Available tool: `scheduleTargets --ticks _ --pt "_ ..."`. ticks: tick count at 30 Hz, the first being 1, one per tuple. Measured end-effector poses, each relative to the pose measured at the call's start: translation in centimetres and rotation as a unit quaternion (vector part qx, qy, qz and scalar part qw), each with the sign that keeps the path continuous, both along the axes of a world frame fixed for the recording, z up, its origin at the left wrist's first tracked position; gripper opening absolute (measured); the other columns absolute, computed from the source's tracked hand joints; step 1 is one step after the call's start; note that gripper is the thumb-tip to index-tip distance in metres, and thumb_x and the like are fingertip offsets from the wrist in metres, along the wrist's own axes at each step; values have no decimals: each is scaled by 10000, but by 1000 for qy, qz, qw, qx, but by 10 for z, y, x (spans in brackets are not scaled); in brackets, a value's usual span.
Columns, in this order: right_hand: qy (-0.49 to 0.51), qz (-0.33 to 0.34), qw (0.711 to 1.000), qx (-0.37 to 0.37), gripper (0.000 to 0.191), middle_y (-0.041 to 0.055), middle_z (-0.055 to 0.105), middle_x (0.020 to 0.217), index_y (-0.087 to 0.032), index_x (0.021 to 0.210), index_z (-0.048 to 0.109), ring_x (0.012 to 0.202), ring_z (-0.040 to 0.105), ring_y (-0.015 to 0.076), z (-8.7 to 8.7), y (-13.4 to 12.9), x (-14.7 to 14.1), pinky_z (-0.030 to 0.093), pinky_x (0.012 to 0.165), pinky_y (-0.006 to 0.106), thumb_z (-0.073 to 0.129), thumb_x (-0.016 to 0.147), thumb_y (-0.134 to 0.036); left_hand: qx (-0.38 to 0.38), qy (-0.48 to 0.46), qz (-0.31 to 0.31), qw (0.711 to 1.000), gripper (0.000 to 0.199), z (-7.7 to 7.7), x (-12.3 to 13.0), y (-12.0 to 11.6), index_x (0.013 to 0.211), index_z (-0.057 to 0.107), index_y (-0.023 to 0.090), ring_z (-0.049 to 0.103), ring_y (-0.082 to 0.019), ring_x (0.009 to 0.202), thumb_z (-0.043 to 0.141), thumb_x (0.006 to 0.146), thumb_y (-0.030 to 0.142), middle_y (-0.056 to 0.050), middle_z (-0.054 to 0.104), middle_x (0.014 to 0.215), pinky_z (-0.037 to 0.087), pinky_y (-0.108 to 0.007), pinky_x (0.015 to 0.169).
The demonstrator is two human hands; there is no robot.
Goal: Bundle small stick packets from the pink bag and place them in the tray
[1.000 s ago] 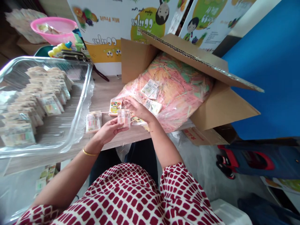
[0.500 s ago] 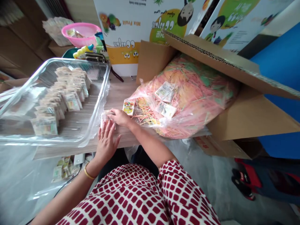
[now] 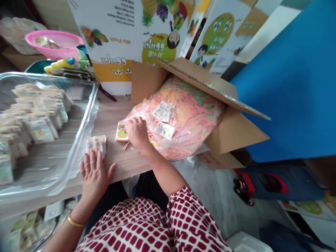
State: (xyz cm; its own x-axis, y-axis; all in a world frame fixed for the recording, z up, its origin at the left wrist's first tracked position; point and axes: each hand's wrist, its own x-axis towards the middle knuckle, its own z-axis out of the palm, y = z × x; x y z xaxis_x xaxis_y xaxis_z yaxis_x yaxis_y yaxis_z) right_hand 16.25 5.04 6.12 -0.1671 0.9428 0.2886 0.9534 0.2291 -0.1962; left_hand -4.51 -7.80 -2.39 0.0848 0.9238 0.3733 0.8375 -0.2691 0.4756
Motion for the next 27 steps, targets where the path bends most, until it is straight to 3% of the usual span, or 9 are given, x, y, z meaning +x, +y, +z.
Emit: scheduleTargets --ticks 2,5,8,11,16,21,22,24,27 --pt "29 -108 993 35 274 180 680 1179 -180 1112 689 1138 549 336 14 4 44 438 998 478 448 1049 -293 -4 -7 0 1000 823 1 2 0 1660 197 155 92 -413 1601 582 991 443 -226 168 1718 127 -676 1256" --pt "51 -271 957 89 293 250 630 1259 -101 1183 644 1174 542 368 24 19 107 431 1008 512 514 1015 -305 -3 -6 -1 1000 817 3 4 0 1658 209 161 109 -424 1597 585 989 441 -228 167 1719 136 -686 1249" --pt "41 -307 949 65 302 273 611 1314 -77 1214 618 1234 533 377 23 37 145 427 1019 529 575 973 -253 -2 6 -1 1000 800 3 3 -1 1650 237 154 101 -430 1597 588 989 437 -232 153 1720 141 -689 1247" --pt "13 -284 957 59 235 236 649 1288 -99 1145 656 1228 554 331 20 47 160 415 1046 491 501 1001 -202 -2 2 -11 1000 763 5 2 -1 1637 287 176 78 -428 1600 598 985 423 -206 132 1731 127 -692 1251" --pt "-9 -252 963 98 399 173 717 1131 -144 1018 697 1128 603 291 30 42 173 416 1014 461 315 1074 -244 13 -36 -50 998 664 18 8 4 1584 409 228 68 -392 1609 630 973 368 -149 177 1737 111 -655 1276" --pt "133 -243 952 126 359 127 710 1002 -171 1056 664 970 647 253 54 10 159 473 863 371 358 1072 -358 12 -150 -119 981 529 43 20 16 1496 513 250 229 -339 1590 610 982 323 -131 388 1663 215 -598 1279" --pt "185 -206 956 100 337 98 706 949 -186 1037 660 912 651 235 56 -1 147 480 823 348 394 1063 -392 -5 -199 -122 972 529 48 23 18 1504 501 250 302 -326 1565 597 990 332 -133 441 1629 251 -579 1272" --pt "290 -89 953 -27 293 43 687 849 -204 964 655 790 644 198 50 -25 114 485 734 308 471 1029 -424 -72 -325 -118 936 550 57 30 23 1535 456 261 446 -293 1486 570 1008 368 -132 515 1571 350 -521 1231" --pt "365 51 904 -216 242 5 675 831 -203 895 647 782 653 173 26 -58 64 489 698 273 544 987 -402 -232 -485 -147 830 534 61 38 29 1460 545 268 592 -279 1337 632 966 451 -117 652 1419 502 -430 1091"
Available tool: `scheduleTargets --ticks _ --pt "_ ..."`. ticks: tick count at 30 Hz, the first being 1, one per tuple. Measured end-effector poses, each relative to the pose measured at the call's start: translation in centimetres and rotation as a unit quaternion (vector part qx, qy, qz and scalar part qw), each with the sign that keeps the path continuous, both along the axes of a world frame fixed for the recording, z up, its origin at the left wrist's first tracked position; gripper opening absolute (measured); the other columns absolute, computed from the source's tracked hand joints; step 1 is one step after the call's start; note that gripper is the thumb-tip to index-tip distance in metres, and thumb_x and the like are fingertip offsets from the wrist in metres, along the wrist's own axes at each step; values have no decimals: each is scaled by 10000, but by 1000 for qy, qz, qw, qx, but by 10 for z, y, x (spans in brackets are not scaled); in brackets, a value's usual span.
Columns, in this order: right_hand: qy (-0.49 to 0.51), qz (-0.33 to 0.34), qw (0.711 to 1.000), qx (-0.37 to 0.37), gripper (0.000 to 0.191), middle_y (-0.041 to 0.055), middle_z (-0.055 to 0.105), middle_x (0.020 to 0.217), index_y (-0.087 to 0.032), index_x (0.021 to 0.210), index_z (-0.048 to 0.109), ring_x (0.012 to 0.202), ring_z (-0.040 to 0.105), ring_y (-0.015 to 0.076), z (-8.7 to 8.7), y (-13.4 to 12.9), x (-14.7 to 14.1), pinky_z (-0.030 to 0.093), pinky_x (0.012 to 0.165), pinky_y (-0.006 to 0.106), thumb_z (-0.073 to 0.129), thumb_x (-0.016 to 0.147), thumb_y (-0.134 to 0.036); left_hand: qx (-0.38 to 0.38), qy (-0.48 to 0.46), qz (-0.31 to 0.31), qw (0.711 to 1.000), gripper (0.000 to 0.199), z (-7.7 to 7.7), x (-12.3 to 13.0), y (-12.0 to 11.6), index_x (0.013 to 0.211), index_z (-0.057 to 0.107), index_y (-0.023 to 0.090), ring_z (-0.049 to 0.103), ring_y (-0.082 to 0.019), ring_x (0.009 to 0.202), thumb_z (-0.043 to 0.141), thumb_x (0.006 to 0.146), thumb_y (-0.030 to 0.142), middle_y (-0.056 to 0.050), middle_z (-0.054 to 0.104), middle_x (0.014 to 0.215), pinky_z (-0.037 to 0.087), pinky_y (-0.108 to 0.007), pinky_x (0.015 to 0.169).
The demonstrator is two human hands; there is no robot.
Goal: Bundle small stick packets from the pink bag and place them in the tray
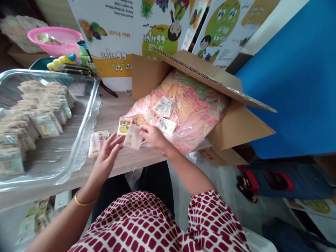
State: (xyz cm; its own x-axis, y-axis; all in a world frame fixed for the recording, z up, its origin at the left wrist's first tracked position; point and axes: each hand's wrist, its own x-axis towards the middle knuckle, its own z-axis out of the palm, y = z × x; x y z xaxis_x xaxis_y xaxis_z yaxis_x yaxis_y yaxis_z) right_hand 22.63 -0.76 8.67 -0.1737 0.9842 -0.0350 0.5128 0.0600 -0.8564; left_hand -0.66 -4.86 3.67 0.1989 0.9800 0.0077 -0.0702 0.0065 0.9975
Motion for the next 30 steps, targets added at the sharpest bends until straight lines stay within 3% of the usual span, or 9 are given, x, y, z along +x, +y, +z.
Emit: scheduleTargets --ticks 3,6,8,10,13,16,21,25,30 --pt "-44 112 992 -41 223 8 698 894 -199 920 664 811 661 167 -30 -12 -22 507 758 287 523 1004 -350 -133 -47 -67 988 439 -10 1 3 1141 734 204 693 -278 1083 760 841 524 -89 762 1132 597 -361 865" --pt "-218 92 971 45 243 102 710 1155 -164 1127 682 1106 642 227 -49 -5 -14 473 1007 380 490 979 -148 -212 -54 -15 976 475 -25 -5 1 962 728 186 680 -222 858 833 724 583 -43 747 950 594 -307 679" --pt "-332 90 933 111 387 172 652 1322 -119 1296 631 1283 559 275 -56 2 -7 385 1134 443 489 941 -63 -233 -64 9 970 500 -32 -9 -1 946 707 192 658 -198 813 850 692 598 -26 728 929 587 -300 663" --pt "-404 119 896 143 434 199 617 1381 -107 1376 587 1330 519 311 -59 7 -6 344 1168 493 494 954 -70 -228 -63 10 972 491 -35 -10 -2 944 697 192 648 -187 803 839 709 599 -22 720 919 579 -297 686" --pt "-465 133 860 162 344 207 627 1352 -125 1302 635 1290 526 343 -61 14 -16 346 1143 551 444 1016 -132 -203 -52 3 978 454 -37 -9 -4 926 692 189 643 -182 798 808 752 592 -20 713 881 554 -288 732" --pt "-497 132 840 171 337 224 635 1318 -95 1246 651 1245 536 345 -65 22 -25 357 1111 532 389 1040 -143 -192 -58 3 980 444 -37 -11 -5 911 678 188 648 -185 804 803 762 587 -19 717 865 535 -292 771" --pt "-496 70 849 166 410 219 678 1193 -77 1221 636 1155 561 343 -70 27 -20 390 1033 494 278 1086 -223 -195 -68 1 979 420 -38 -20 -11 935 679 189 654 -187 828 795 789 565 -19 721 879 522 -293 793" --pt "-462 30 870 167 382 197 709 1124 -109 1161 638 1136 593 324 -63 28 -15 388 1037 457 272 1072 -173 -191 -76 18 978 385 -39 -24 -14 940 681 194 657 -180 842 790 810 540 -13 721 892 521 -284 809" --pt "-463 9 884 64 388 190 763 1032 -91 1322 549 948 707 294 -51 31 -20 493 850 373 275 1079 -220 -204 -120 78 969 373 -43 -28 -17 951 660 207 672 -172 867 812 797 511 -3 723 920 537 -284 834"
